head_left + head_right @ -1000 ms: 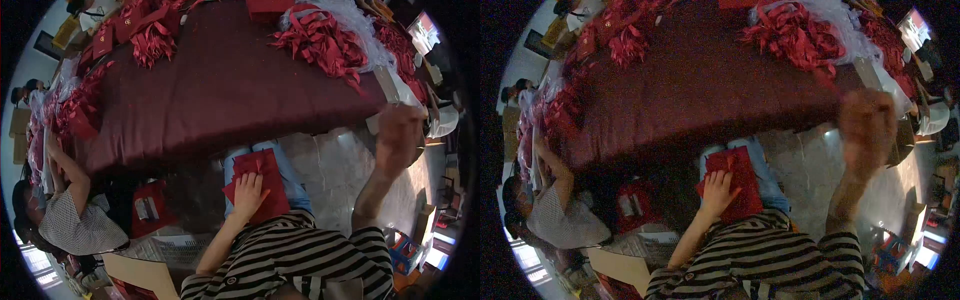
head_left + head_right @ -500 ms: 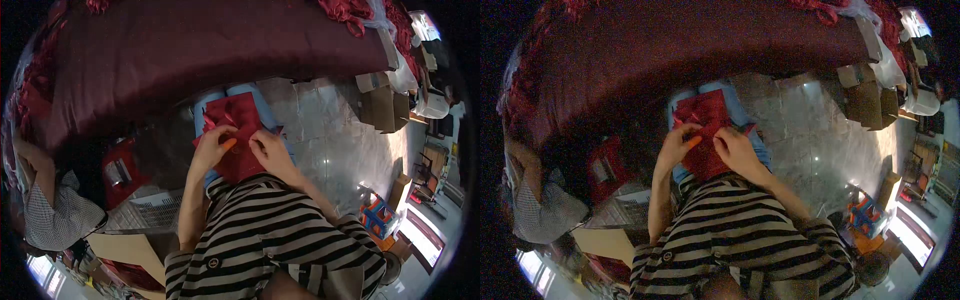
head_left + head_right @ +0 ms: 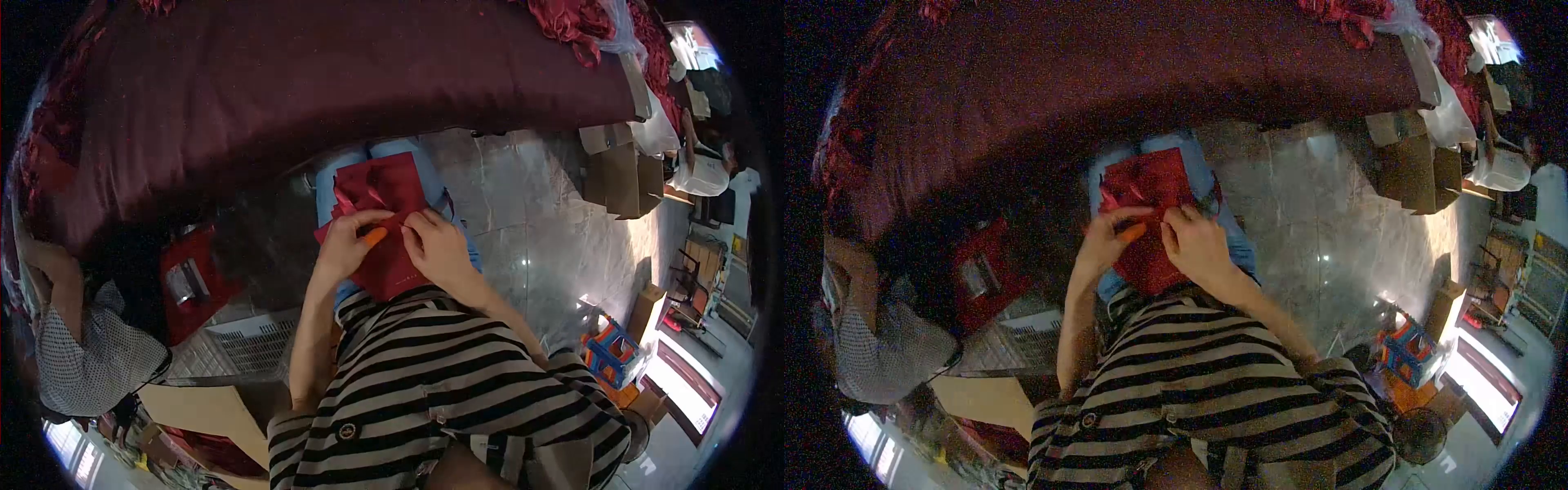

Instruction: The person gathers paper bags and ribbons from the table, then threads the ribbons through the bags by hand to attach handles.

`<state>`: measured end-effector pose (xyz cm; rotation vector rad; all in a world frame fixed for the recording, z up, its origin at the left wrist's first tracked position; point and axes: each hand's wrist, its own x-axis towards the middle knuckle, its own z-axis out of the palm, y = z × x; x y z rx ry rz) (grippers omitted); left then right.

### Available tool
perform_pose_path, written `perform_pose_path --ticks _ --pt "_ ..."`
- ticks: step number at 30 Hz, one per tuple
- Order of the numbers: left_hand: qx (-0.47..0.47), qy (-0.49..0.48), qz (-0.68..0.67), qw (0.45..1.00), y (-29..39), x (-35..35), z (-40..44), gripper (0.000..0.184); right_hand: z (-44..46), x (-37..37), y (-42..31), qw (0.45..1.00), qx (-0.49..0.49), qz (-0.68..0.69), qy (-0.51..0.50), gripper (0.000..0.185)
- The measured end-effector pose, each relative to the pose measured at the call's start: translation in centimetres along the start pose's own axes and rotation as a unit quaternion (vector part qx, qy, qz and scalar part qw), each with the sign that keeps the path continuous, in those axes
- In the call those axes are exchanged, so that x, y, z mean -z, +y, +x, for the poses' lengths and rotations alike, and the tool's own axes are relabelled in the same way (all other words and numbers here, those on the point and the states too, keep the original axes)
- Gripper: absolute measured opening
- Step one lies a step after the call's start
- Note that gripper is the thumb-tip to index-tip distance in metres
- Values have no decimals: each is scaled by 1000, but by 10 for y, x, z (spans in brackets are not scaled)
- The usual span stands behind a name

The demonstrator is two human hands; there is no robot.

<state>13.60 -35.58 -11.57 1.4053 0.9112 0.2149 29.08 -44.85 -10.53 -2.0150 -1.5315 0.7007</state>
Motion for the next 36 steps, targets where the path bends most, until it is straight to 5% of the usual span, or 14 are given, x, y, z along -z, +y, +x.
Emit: perform_pose_path --ticks 9,14,17,22,29,32,36 --pt "-98 163 193 963 13 -30 -18 26 5 12 -3 999 -7 -10 -49 11" --pt "-130 171 220 951 15 -39 -18 32 1 13 -14 985 35 -167 -25 12" --pt "-124 192 218 949 14 -37 -18 33 5 16 -9 996 45 -72 -26 10" --pt "-106 137 168 971 10 -32 -16 29 9 35 -12 996 17 87 -25 15" --pt "-52 86 210 973 26 -32 -22 31 4 24 3 995 88 -39 9 11" --pt "-34 63 170 983 19 -22 -23 30 7 22 3 992 117 40 4 16" --pt "-93 54 146 983 2 -22 -14 29 12 40 -2 990 119 -39 -59 23"
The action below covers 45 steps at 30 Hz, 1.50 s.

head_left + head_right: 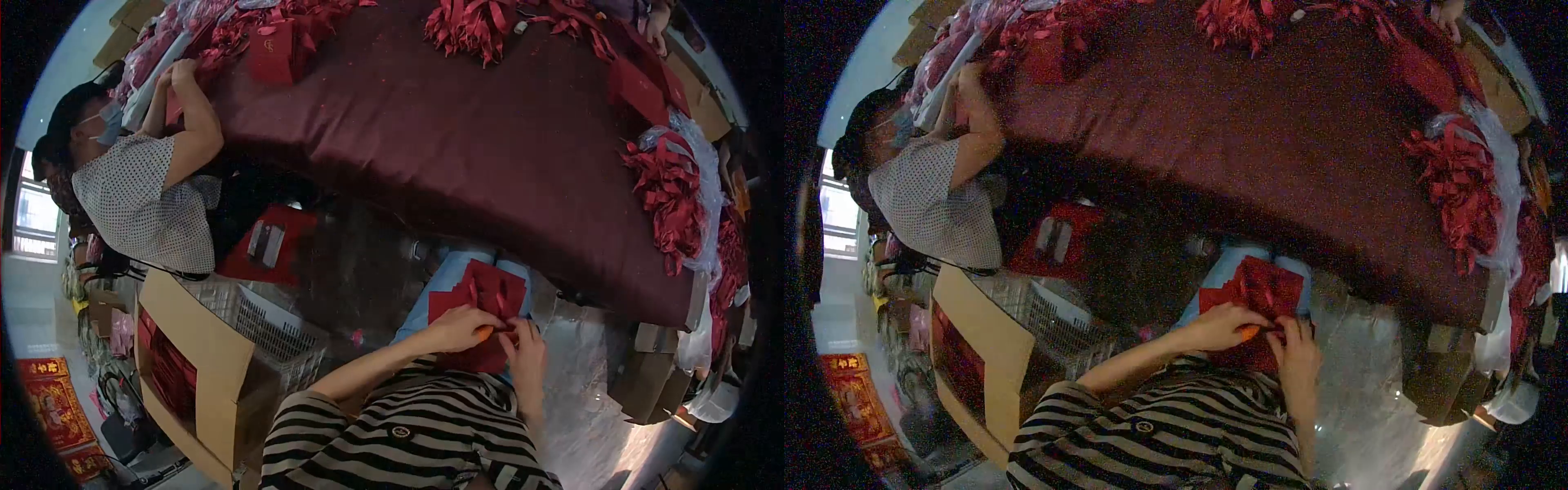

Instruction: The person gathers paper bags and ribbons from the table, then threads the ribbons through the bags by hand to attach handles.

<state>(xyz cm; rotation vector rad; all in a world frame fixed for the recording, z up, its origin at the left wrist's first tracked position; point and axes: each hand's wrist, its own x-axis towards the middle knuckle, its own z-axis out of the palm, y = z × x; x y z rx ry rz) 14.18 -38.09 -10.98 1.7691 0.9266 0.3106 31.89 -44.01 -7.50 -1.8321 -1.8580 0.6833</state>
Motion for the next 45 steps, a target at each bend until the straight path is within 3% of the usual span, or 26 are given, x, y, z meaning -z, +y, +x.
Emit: perform_pose_path --ticks 3,6,8,9,15,17,19,21,23,26,28,29,30,31,32,33,34,36,39,40,41,42,43,44,45 --pt "13 -40 -44 998 6 9 11 27 -7 1 6 996 26 -80 -30 25" --pt "61 -89 -66 992 16 26 20 24 -13 -6 5 994 55 -97 20 26" --pt "8 -151 -71 986 7 22 25 25 -13 -4 5 992 79 -95 32 25" --pt "-28 -122 -93 988 2 19 25 25 -12 -3 5 990 93 -97 44 23" --pt "-16 -264 -76 961 -6 23 41 27 -19 -11 7 974 175 -130 61 23" --pt "-17 -276 -66 959 -10 20 47 27 -23 -14 10 976 163 -138 49 25" --pt "-17 -288 -57 956 -9 17 46 28 -18 -3 -2 993 64 -98 -15 29" --pt "-34 -152 9 988 2 11 37 27 -11 12 -11 995 9 -79 -63 32" --pt "-20 -183 33 982 8 11 34 27 -9 13 -9 991 -45 -58 -111 35" --pt "-34 -155 63 985 1 11 30 25 -11 9 5 994 36 26 -98 39" --pt "-28 -114 -95 989 -13 12 35 20 -7 19 0 978 -23 -21 -208 42" --pt "102 -120 -284 946 -18 11 37 16 -4 27 -5 977 -19 -20 -210 42" --pt "104 -119 -285 945 -22 8 38 16 0 38 -12 965 -66 4 -253 46" --pt "35 9 -165 986 -24 3 39 18 1 43 -16 949 -115 28 -293 52" --pt "-36 132 -41 990 -27 -2 38 20 -2 43 -10 948 -121 28 -293 52" --pt "38 100 -50 993 -10 6 34 24 -7 45 2 921 -124 161 -333 60" --pt "35 93 -54 994 -10 3 34 24 -13 51 16 877 -123 291 -362 69" --pt "89 119 -45 988 -13 -4 34 24 -23 74 26 865 -135 278 -396 62" --pt "54 184 -21 981 -39 -22 44 21 -44 101 56 700 -131 544 -444 45" --pt "132 128 -27 983 -16 -5 43 20 -54 99 79 672 -88 607 -416 47" --pt "114 141 -32 983 -30 -10 46 21 -68 96 91 641 -46 665 -381 49" --pt "99 150 -40 983 -43 -19 48 22 -85 89 87 625 -43 742 -237 57" --pt "146 106 -48 982 -15 -2 43 30 -96 76 98 606 -2 777 -172 61" --pt "39 149 -65 986 -24 -5 40 35 -102 69 109 586 41 803 -103 65" --pt "41 95 -123 987 -6 9 32 44 -99 76 98 555 8 830 -63 76"
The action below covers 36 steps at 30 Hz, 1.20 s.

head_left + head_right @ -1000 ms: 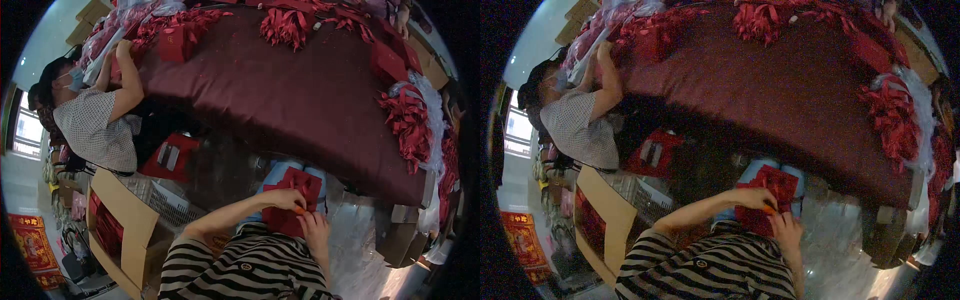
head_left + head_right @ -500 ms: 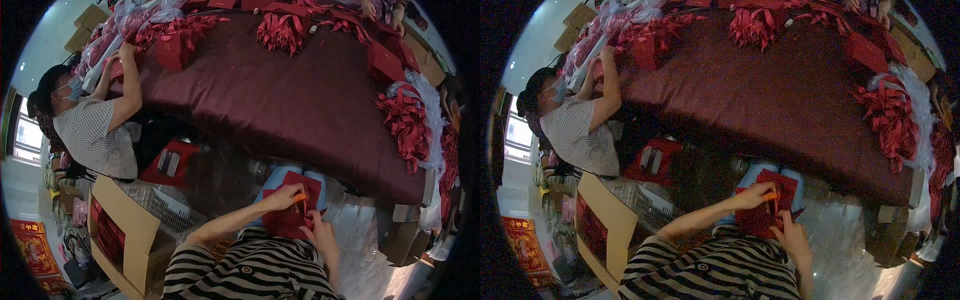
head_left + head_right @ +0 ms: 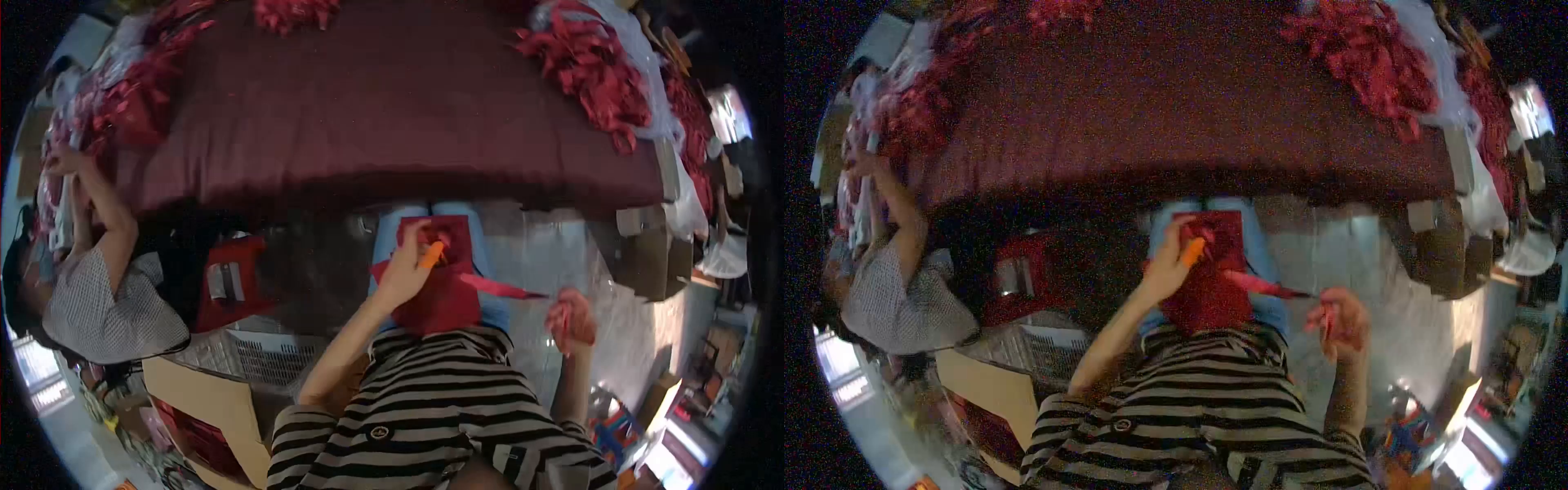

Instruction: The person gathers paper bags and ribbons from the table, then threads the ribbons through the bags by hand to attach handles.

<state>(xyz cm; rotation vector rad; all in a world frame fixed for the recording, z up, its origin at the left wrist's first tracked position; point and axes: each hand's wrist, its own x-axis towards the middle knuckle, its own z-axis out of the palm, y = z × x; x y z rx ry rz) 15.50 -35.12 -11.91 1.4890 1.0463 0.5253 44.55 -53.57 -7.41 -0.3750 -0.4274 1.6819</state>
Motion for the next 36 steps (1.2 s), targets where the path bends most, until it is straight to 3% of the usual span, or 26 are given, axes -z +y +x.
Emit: perform_pose_path --ticks 1,4,5,7,9,10,11,13,16,17,18,20,21,23,25,27,28,29,34,36 --pt "26 -31 -42 998 1 2 -6 49 7 -14 1 998 19 44 49 87" --pt "-103 -85 204 970 6 17 -20 36 10 -17 0 990 99 94 47 79" --pt "-177 -76 295 936 6 17 -23 29 12 -22 -6 991 86 48 88 69" --pt "-216 -51 294 930 16 16 -29 27 9 -21 -18 988 78 -4 137 59" --pt "-272 -68 381 881 18 21 -32 40 8 -16 -26 973 26 -134 186 37" --pt "-263 -82 394 877 23 26 -35 45 11 -29 -18 928 56 -127 347 25" --pt "-260 -83 392 879 24 28 -35 45 16 -32 -18 927 52 -127 349 25" --pt "-213 -89 412 881 26 27 -36 39 22 -33 -19 845 72 -357 391 24" --pt "-148 -48 347 925 13 33 -42 34 38 -53 -17 827 127 -461 296 24" --pt "-165 -53 364 915 8 33 -42 32 33 -45 -18 872 136 -397 251 19" --pt "-160 -52 364 916 11 35 -43 32 32 -49 -16 874 131 -396 250 19" --pt "-182 -62 361 913 18 40 -45 33 32 -64 -9 917 29 -343 201 22" --pt "-177 -60 361 913 17 40 -46 33 43 -80 -4 888 1 -419 190 19" --pt "-179 -60 390 901 15 42 -46 39 63 -100 13 890 -70 -429 139 15" --pt "-142 -52 337 929 7 42 -46 39 91 -106 33 837 -139 -529 15 13" --pt "-106 -45 281 953 2 43 -47 39 106 -98 77 796 -145 -587 24 15" --pt "-59 -47 248 966 0 45 -48 39 109 -85 100 797 -148 -585 21 15" --pt "-12 -47 213 976 -2 46 -47 39 110 -70 121 764 -156 -624 46 16" --pt "8 -70 142 987 -14 49 -47 33 118 -48 151 635 -142 -755 73 14" --pt "3 -72 120 990 -21 47 -47 31 119 -49 153 612 -133 -777 63 14"
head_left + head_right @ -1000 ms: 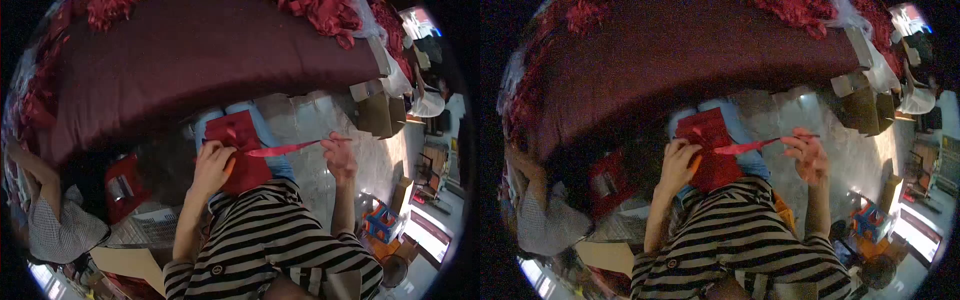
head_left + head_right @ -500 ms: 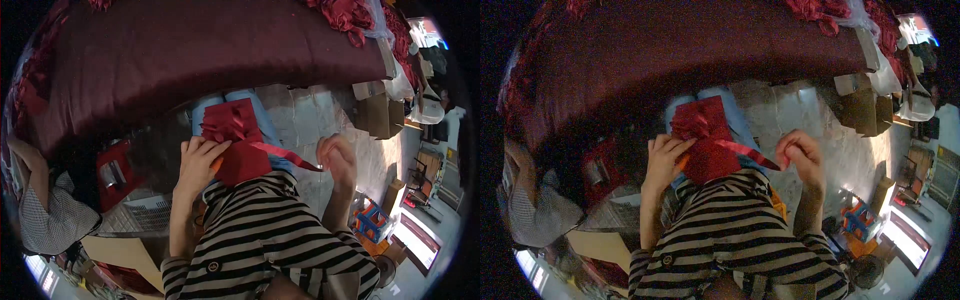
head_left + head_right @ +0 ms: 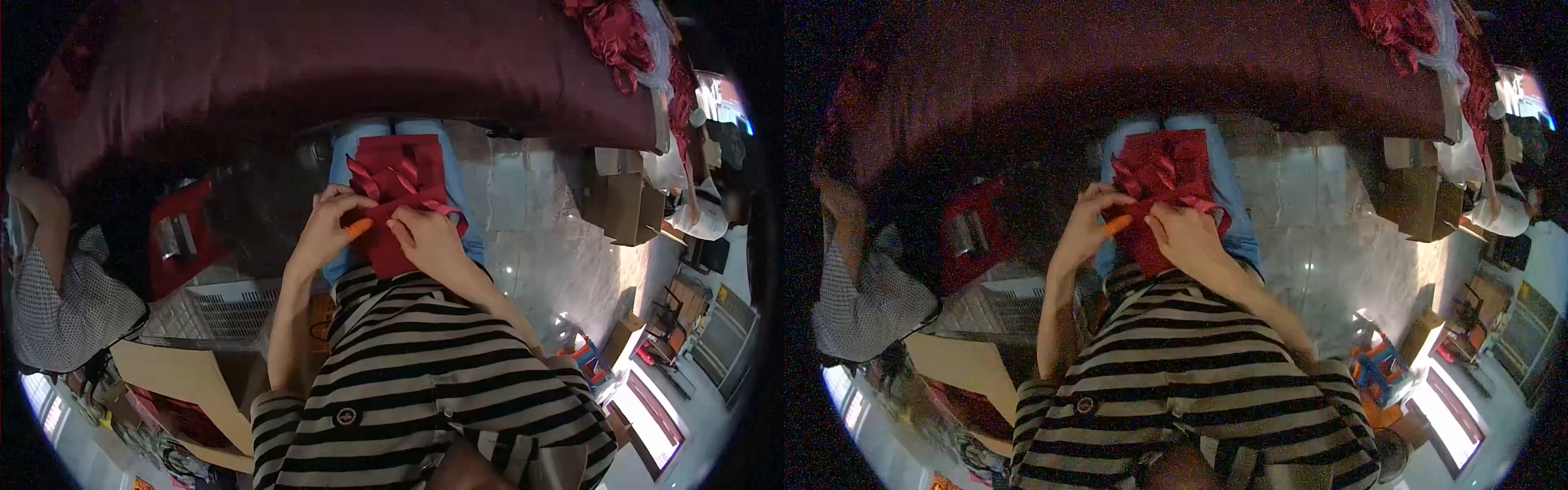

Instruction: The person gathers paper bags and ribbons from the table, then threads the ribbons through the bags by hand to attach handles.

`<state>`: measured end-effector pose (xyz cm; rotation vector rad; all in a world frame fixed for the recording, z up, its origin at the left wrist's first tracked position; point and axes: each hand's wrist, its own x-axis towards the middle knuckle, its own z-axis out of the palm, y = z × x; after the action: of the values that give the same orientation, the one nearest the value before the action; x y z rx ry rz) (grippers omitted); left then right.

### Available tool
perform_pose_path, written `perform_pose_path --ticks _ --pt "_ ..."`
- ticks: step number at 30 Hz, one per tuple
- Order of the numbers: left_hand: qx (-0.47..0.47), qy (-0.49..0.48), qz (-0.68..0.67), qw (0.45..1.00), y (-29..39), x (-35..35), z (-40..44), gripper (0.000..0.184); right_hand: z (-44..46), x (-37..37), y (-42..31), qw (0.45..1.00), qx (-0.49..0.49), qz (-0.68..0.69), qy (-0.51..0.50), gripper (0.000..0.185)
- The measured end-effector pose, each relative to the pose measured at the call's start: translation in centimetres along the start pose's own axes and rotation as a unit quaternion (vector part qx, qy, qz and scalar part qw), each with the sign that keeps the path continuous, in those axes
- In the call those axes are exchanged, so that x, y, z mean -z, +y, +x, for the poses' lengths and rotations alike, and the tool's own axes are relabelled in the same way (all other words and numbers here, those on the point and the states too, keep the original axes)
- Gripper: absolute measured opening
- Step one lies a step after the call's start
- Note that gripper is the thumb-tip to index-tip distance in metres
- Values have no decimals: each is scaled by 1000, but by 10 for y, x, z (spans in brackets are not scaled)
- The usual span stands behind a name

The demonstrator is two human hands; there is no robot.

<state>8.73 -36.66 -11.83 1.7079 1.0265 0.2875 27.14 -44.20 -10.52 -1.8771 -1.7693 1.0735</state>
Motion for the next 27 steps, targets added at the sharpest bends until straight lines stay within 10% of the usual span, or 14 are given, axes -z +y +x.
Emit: perform_pose_path --ticks 27 --pt "-43 61 33 997 18 -18 -10 27 -2 3 -18 998 -45 -25 45 13"
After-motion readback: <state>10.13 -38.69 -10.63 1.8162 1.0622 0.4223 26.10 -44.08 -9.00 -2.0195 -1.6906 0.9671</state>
